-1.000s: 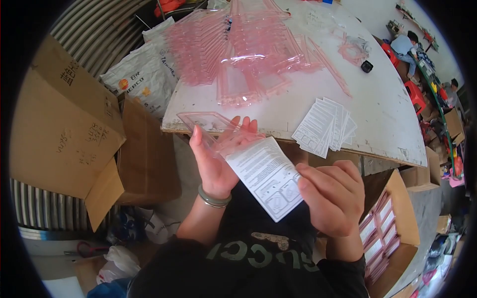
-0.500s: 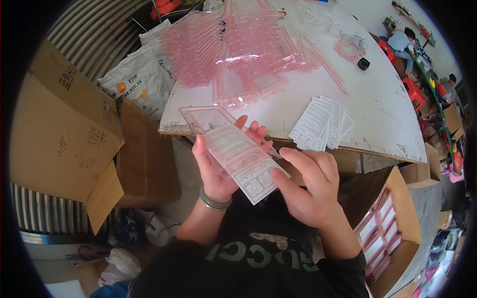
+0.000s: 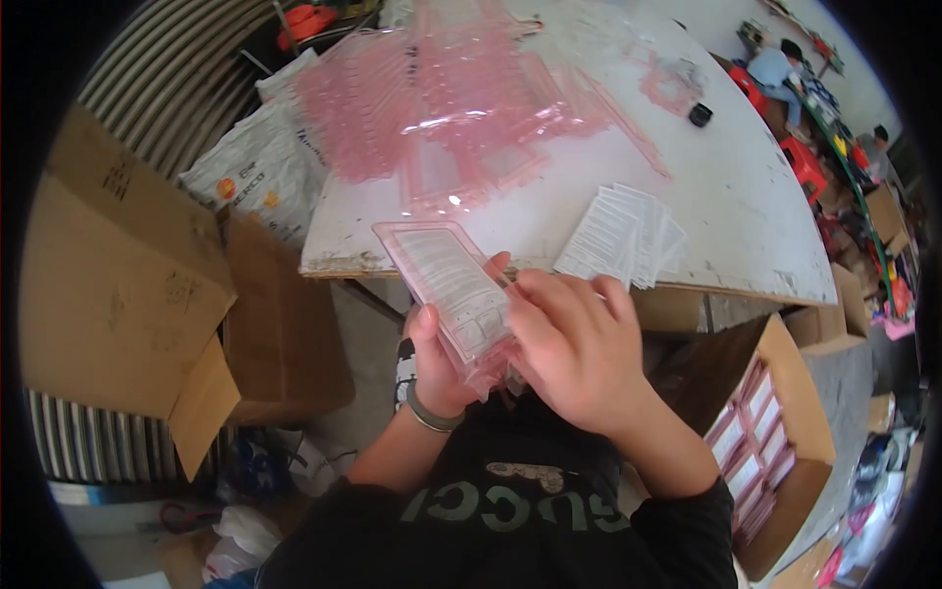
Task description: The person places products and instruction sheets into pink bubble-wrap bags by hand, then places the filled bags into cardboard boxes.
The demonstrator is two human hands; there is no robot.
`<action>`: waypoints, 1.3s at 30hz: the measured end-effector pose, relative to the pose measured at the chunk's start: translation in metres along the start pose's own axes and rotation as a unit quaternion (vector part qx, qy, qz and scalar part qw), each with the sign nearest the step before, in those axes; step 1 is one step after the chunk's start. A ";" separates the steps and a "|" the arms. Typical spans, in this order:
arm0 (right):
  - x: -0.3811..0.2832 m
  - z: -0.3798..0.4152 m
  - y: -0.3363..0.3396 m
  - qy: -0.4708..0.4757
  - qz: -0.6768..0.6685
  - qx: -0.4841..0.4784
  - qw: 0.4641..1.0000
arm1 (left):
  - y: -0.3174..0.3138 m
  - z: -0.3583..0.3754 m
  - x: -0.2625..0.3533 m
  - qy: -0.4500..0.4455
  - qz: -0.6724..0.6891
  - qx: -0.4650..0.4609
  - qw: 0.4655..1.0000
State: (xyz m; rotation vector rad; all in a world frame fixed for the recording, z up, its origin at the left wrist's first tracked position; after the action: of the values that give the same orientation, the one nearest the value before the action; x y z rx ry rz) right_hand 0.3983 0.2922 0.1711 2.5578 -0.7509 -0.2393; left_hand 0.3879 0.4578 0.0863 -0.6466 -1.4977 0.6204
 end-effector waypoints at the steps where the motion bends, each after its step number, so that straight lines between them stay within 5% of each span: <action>1: 0.001 0.005 0.005 0.001 -0.004 -0.030 1.000 | -0.005 -0.001 -0.005 0.009 0.005 -0.018 1.000; 4: 0.000 0.005 0.004 -0.002 -0.069 -0.081 0.994 | -0.016 -0.004 -0.009 0.030 0.005 -0.040 0.999; 9: 0.032 0.032 0.033 -0.007 0.034 -0.055 0.998 | -0.024 -0.029 -0.030 0.147 0.101 -0.120 0.977; 11: 0.065 0.045 0.066 0.014 0.152 0.009 0.988 | -0.028 -0.039 -0.017 0.088 -0.045 0.038 0.994; 15: 0.139 0.082 0.101 -0.023 0.350 -0.020 0.936 | 0.009 -0.065 0.014 -0.201 -0.292 0.138 0.925; 17: 0.199 0.142 0.095 -0.143 0.323 -0.193 0.915 | 0.039 -0.099 0.046 -0.360 -0.517 0.273 0.727; 20: 0.183 0.135 0.087 -0.198 0.307 -0.265 0.892 | 0.084 -0.135 0.061 -0.218 -0.618 0.292 0.696; 23: 0.182 0.087 0.058 -0.180 0.150 -0.119 0.965 | 0.094 -0.145 0.065 -0.224 -0.643 0.258 0.685; 25: 0.216 0.058 0.023 -0.301 0.183 -0.152 0.923 | 0.093 -0.142 0.053 -0.270 -0.652 0.256 0.661; 27: 0.274 0.057 -0.029 -0.216 0.257 -0.016 0.942 | 0.088 -0.133 0.049 -0.307 -0.656 0.246 0.644; 29: 0.300 0.055 -0.067 -0.217 0.294 -0.038 0.930 | 0.081 -0.119 0.044 -0.330 -0.655 0.234 0.638; 32: 0.315 0.028 -0.088 -0.322 0.251 -0.161 0.898 | 0.052 -0.089 0.050 -0.309 -0.606 0.280 0.677; 35: 0.307 0.024 -0.071 -0.373 0.102 0.186 0.903 | 0.054 -0.065 0.050 -0.365 -0.504 0.243 0.744; 37: 0.260 0.011 -0.040 -0.374 -0.106 0.295 0.873 | 0.033 -0.051 0.041 -0.255 -0.395 0.191 0.862; 39: 0.193 0.007 -0.015 -0.321 -0.062 0.279 0.903 | 0.006 -0.048 0.029 -0.094 -0.301 0.130 0.940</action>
State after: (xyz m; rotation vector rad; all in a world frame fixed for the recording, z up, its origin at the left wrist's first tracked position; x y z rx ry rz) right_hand 0.5645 0.1947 0.1506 3.0960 -0.9950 -1.0932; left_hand 0.4355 0.4830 0.1033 0.0910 -1.6482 0.3941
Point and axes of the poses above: each hand's wrist, its own z-axis away from the middle knuckle, its own y-axis out of the back of the hand, x = y × z, the point moved 1 cm from there along -z, towards the middle knuckle, and after that the axes turned 10 degrees about x, right-handed, at the moved point
